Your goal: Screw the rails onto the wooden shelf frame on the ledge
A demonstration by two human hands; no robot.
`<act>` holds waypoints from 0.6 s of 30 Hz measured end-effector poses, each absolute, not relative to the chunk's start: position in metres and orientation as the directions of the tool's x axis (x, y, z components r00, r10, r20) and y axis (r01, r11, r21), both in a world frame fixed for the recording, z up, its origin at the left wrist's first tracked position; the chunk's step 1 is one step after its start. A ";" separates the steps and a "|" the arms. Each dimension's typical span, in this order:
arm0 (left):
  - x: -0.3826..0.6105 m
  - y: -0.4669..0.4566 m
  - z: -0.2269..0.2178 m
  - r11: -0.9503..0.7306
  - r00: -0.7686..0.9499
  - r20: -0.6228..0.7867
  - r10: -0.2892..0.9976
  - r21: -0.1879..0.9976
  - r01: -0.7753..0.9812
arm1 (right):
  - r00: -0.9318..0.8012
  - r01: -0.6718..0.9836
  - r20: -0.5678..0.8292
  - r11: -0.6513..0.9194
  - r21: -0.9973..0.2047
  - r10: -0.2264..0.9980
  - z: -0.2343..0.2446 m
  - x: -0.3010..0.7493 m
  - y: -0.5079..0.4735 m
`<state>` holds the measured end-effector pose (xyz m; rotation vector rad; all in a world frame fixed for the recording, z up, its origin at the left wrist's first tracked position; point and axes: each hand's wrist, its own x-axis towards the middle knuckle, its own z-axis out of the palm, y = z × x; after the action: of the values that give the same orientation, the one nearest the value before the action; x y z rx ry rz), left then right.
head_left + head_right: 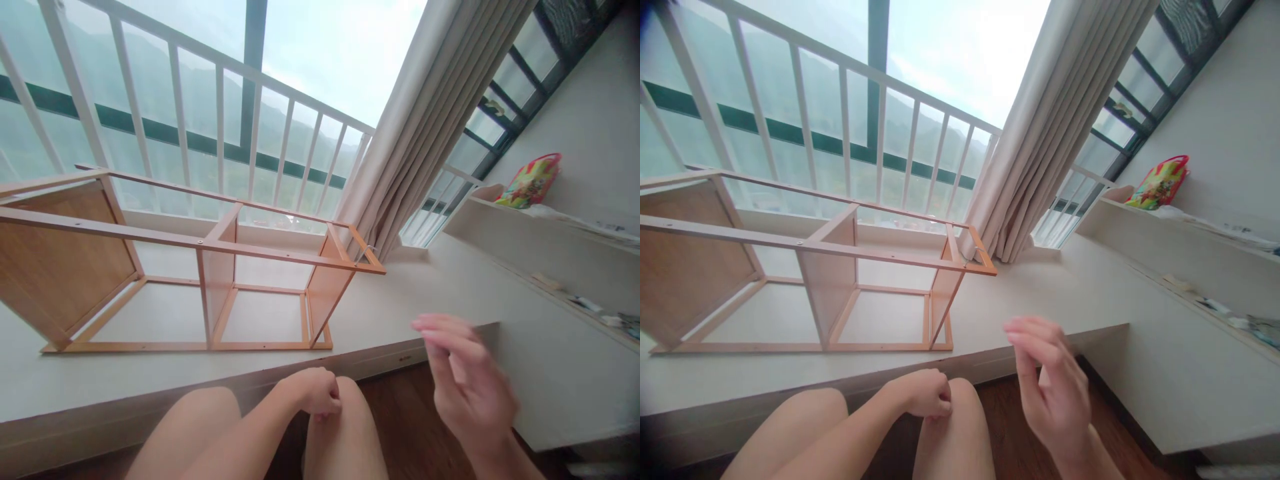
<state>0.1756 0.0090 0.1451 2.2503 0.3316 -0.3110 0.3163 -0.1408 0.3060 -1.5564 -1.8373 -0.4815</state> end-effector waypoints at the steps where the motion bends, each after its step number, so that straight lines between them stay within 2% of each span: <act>1: 0.174 0.009 0.145 -0.622 0.935 -0.328 0.133 0.707 0.336 | 0.023 0.942 0.687 0.215 -0.259 0.726 0.272 0.313 -0.150; 3: 0.171 0.007 0.144 -0.617 0.938 -0.317 0.137 0.714 0.331 | 0.132 0.930 0.569 0.097 -0.355 0.812 0.203 0.306 -0.163; 5: 0.167 0.003 0.141 -0.630 0.937 -0.316 0.150 0.700 0.336 | 0.106 0.948 0.423 0.037 -0.316 0.900 0.144 0.301 -0.169; 6: 0.165 0.001 0.139 -0.641 0.934 -0.322 0.155 0.687 0.343 | 0.118 0.954 0.418 0.014 -0.299 0.901 0.122 0.300 -0.172; 8: 0.163 -0.005 0.135 -0.664 0.925 -0.341 0.167 0.654 0.362 | 0.149 0.953 0.325 -0.047 -0.300 0.934 0.096 0.300 -0.174; 10: 0.161 -0.012 0.137 -0.698 0.919 -0.326 0.222 0.604 0.383 | 0.201 0.942 0.288 -0.104 -0.318 0.936 0.094 0.301 -0.175; 12: 0.157 -0.020 0.147 -0.718 0.909 -0.241 0.340 0.558 0.417 | 0.232 0.930 0.305 -0.119 -0.347 0.924 0.109 0.298 -0.175; 13: 0.155 -0.025 0.155 -0.711 0.897 -0.168 0.409 0.557 0.429 | 0.227 0.925 0.330 -0.096 -0.368 0.916 0.121 0.294 -0.175; 15: 0.145 -0.038 0.176 -0.682 0.868 0.026 0.496 0.630 0.371 | 0.173 0.904 0.410 0.021 -0.427 0.896 0.148 0.278 -0.179; 16: 0.138 -0.048 0.187 -0.676 0.857 0.147 0.494 0.685 0.272 | 0.125 0.882 0.463 0.115 -0.457 0.877 0.161 0.267 -0.183; 18: 0.124 -0.074 0.204 -0.701 0.871 0.353 0.341 0.713 -0.014 | 0.034 0.829 0.554 0.286 -0.481 0.832 0.184 0.240 -0.197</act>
<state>0.1235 -0.0739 0.2043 2.2806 0.2347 0.6049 0.2398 -0.1969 0.1835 -1.5111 -1.7577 0.0047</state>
